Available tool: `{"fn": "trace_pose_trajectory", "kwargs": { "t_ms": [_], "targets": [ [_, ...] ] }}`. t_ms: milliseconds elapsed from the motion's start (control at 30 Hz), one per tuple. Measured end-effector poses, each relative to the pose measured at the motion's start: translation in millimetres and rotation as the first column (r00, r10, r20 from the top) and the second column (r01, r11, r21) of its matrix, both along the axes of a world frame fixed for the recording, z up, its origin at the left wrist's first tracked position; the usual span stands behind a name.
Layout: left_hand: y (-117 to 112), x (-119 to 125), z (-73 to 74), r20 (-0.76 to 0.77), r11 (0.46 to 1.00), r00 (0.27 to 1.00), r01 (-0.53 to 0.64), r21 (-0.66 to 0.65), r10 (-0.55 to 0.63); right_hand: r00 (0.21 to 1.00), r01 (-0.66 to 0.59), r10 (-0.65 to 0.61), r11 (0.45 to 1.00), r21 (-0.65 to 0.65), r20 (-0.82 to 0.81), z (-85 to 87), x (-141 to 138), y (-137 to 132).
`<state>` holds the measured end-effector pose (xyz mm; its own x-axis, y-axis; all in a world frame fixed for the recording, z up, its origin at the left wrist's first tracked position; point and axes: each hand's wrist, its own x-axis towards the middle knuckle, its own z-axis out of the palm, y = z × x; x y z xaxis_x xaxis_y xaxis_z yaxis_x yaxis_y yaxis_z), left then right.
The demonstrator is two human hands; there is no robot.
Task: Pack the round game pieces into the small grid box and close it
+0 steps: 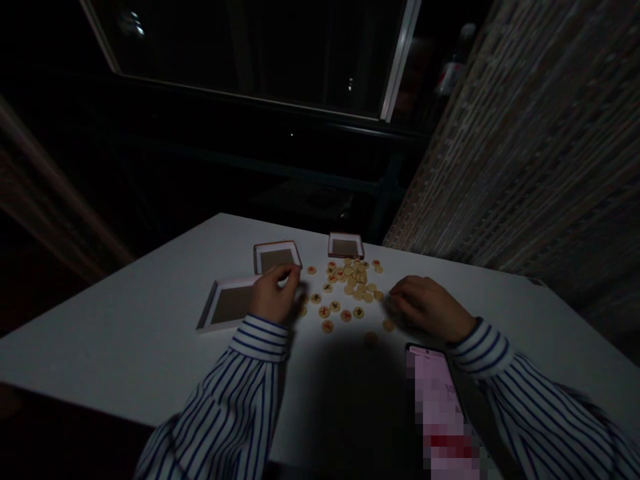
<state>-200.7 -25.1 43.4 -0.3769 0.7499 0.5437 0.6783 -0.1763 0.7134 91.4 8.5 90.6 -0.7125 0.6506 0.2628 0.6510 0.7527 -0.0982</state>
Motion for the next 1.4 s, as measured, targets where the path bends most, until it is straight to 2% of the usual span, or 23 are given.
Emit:
{"fn": "trace_pose_trajectory", "kwargs": {
  "t_ms": [100, 167, 367, 467, 633, 767, 1167, 1400],
  "targets": [
    [12, 11, 9.0, -0.013, 0.995, 0.995, 0.098, -0.015, -0.098, 0.997, -0.023, 0.023, 1.000, 0.001, 0.070, -0.8, -16, 1],
    [18, 19, 9.1, -0.016, 0.993, 0.993, 0.115, -0.013, -0.115, 0.994, -0.030, 0.031, 0.999, -0.011, 0.106, -2.8, -25, 2],
    [18, 27, -12.0, -0.190, 0.975, 0.958, 0.203, -0.086, -0.216, 0.982, -0.026, 0.033, 0.999, -0.041, 0.184, -11.1, -43, 5],
    [15, 25, -17.6, -0.287, 0.969, 0.931, 0.182, -0.167, -0.224, 0.978, -0.037, 0.048, 0.998, -0.056, 0.205, -16.2, -49, 7],
    [12, 23, -16.0, -0.394, 0.948, 0.886, 0.134, -0.287, -0.245, 0.970, -0.077, 0.099, 0.992, -0.104, 0.224, -28.4, -57, 12],
    [11, 23, -14.9, -0.410, 0.941, 0.883, 0.096, -0.323, -0.230, 0.964, -0.084, 0.111, 0.989, -0.119, 0.241, -35.8, -62, 15],
    [9, 32, -17.0, -0.387, 0.936, 0.871, 0.194, -0.293, -0.302, 0.955, -0.111, 0.128, 0.991, -0.078, 0.267, -46.3, -73, 18],
    [9, 34, -19.9, -0.388, 0.941, 0.871, 0.206, -0.268, -0.302, 0.940, -0.107, 0.121, 0.992, -0.061, 0.319, -50.7, -75, 19]
  ]
}}
